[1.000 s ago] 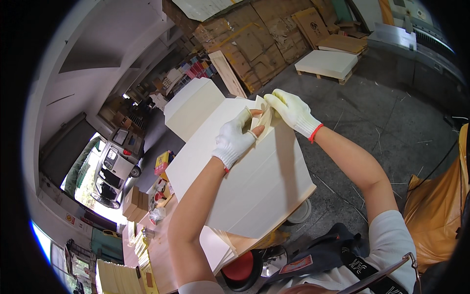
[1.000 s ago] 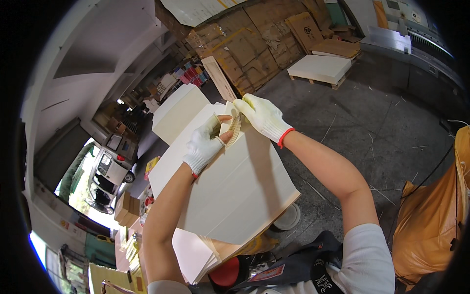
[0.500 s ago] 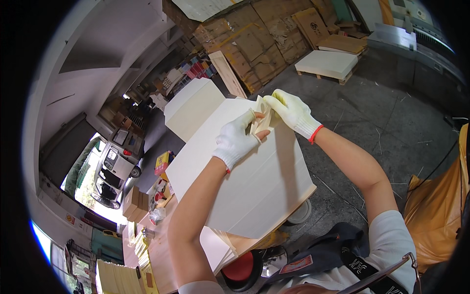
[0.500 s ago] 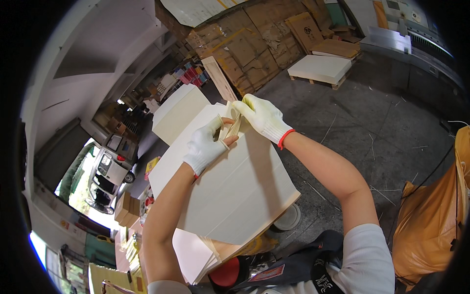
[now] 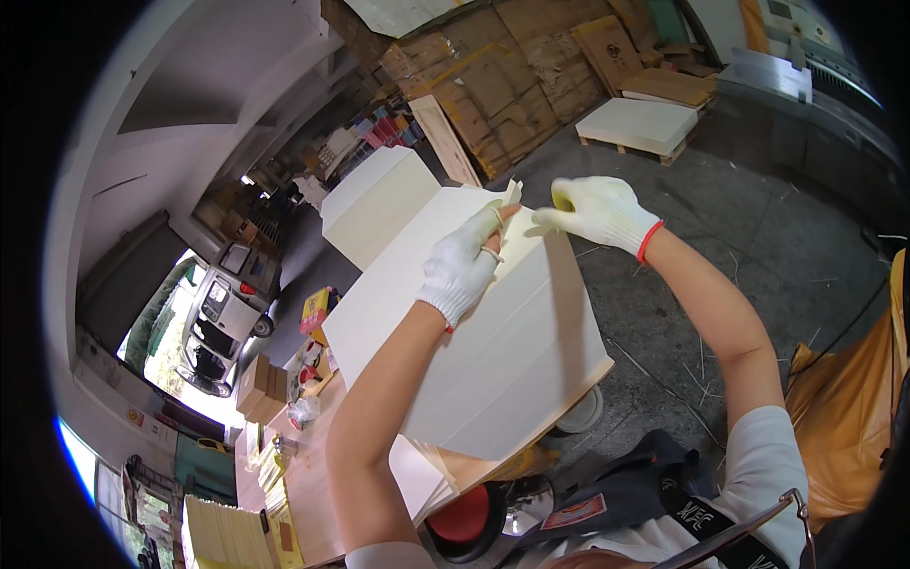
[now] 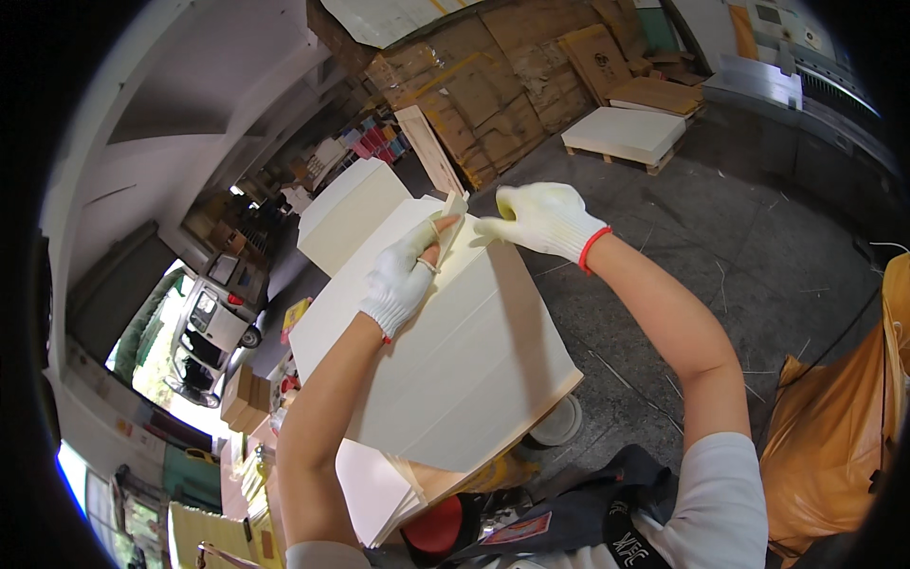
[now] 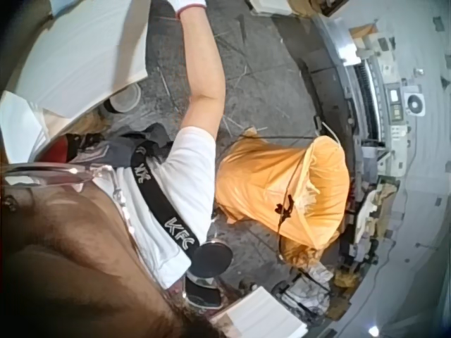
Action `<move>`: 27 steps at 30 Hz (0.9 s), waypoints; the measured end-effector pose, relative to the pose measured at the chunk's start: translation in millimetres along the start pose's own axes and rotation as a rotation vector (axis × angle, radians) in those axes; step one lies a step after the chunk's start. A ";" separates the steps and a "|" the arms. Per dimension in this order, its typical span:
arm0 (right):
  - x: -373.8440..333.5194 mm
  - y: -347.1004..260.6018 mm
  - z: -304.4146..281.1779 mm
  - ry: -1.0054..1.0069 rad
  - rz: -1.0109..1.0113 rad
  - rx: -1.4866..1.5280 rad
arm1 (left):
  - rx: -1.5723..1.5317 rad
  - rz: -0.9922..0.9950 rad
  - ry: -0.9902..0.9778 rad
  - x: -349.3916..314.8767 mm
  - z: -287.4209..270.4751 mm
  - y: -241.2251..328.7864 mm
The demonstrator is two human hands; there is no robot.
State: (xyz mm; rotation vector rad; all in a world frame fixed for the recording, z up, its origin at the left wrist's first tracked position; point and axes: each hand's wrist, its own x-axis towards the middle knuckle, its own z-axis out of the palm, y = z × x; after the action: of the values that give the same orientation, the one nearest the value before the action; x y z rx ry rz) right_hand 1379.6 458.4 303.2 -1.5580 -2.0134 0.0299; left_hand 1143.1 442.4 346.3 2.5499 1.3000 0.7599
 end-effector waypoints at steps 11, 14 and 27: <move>22.8 -12.6 23.9 0.035 0.030 0.693 | 0.001 -0.073 -0.078 5.2 1.4 -2.1; 16.3 -14.0 27.8 0.080 0.129 0.785 | -0.081 -0.163 -0.122 5.8 -0.6 2.4; 9.4 -14.3 25.2 0.165 0.147 0.675 | 0.118 0.057 -0.052 3.9 4.7 -2.4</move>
State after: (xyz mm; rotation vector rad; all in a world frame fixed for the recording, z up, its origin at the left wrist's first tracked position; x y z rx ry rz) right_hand 1354.3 470.5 291.5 -1.2108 -1.5276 0.5592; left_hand 1145.8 447.3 342.8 2.6902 1.2978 0.6399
